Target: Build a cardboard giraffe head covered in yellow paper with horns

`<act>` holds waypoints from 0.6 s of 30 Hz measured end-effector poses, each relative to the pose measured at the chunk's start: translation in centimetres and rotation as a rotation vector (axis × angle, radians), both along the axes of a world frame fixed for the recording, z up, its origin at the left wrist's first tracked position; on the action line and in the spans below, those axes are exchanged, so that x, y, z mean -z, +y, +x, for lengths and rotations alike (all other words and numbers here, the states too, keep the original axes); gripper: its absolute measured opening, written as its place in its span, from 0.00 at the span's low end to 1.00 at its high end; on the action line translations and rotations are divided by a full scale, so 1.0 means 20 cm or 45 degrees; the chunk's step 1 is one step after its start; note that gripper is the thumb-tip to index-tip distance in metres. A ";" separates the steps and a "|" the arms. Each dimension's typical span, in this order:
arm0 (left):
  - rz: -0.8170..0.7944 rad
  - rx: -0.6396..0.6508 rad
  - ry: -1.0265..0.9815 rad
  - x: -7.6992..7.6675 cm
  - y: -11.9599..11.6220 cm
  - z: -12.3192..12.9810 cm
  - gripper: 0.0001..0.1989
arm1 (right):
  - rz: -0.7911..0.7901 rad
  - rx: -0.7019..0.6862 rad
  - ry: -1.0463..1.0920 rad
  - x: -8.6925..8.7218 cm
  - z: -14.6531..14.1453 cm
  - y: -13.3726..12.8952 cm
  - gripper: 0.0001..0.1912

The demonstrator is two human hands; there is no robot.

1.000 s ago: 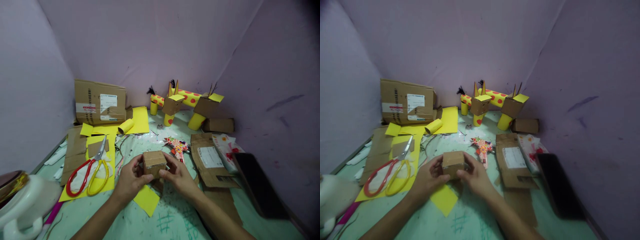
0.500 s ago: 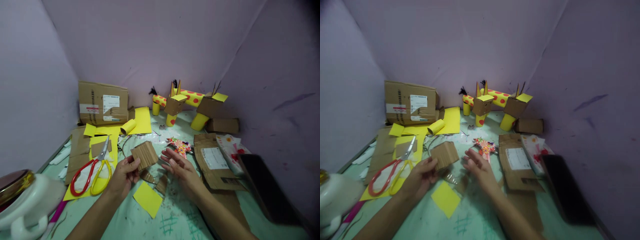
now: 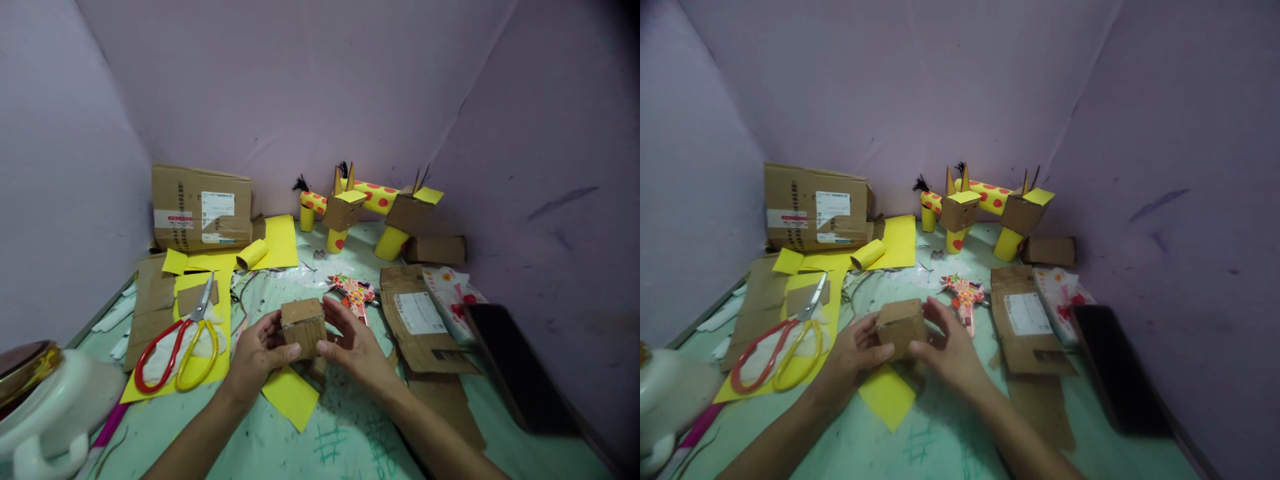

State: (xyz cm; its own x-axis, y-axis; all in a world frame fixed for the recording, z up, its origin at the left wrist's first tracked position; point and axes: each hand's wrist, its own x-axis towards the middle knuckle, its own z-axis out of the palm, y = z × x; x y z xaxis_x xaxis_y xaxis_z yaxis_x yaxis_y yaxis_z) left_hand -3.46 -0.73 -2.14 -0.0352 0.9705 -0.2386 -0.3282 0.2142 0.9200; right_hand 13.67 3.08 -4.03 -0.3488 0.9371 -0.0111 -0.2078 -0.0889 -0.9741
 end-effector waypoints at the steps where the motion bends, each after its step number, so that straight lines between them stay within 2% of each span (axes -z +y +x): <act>1: -0.001 0.002 0.018 0.00 0.00 0.00 0.31 | -0.008 -0.011 -0.006 0.00 0.00 0.00 0.36; 6: 0.099 0.028 0.065 0.02 0.01 0.01 0.31 | 0.010 -0.034 0.017 -0.01 -0.01 -0.01 0.36; 9: 0.130 -0.062 0.132 0.02 0.02 0.00 0.33 | 0.098 0.080 -0.046 -0.02 -0.02 -0.02 0.40; 11: 0.088 -0.099 0.199 0.02 0.01 0.00 0.30 | 0.161 0.212 -0.149 -0.02 -0.02 -0.02 0.41; 14: 0.078 0.012 0.269 0.02 -0.03 0.03 0.26 | 0.281 0.396 -0.329 -0.01 -0.03 -0.04 0.42; 16: 0.147 0.095 0.304 0.02 -0.06 0.06 0.29 | 0.393 0.444 -0.439 0.01 -0.03 -0.05 0.44; 18: 0.206 0.147 0.336 0.02 -0.08 0.08 0.35 | 0.501 0.402 -0.483 0.02 -0.04 -0.08 0.43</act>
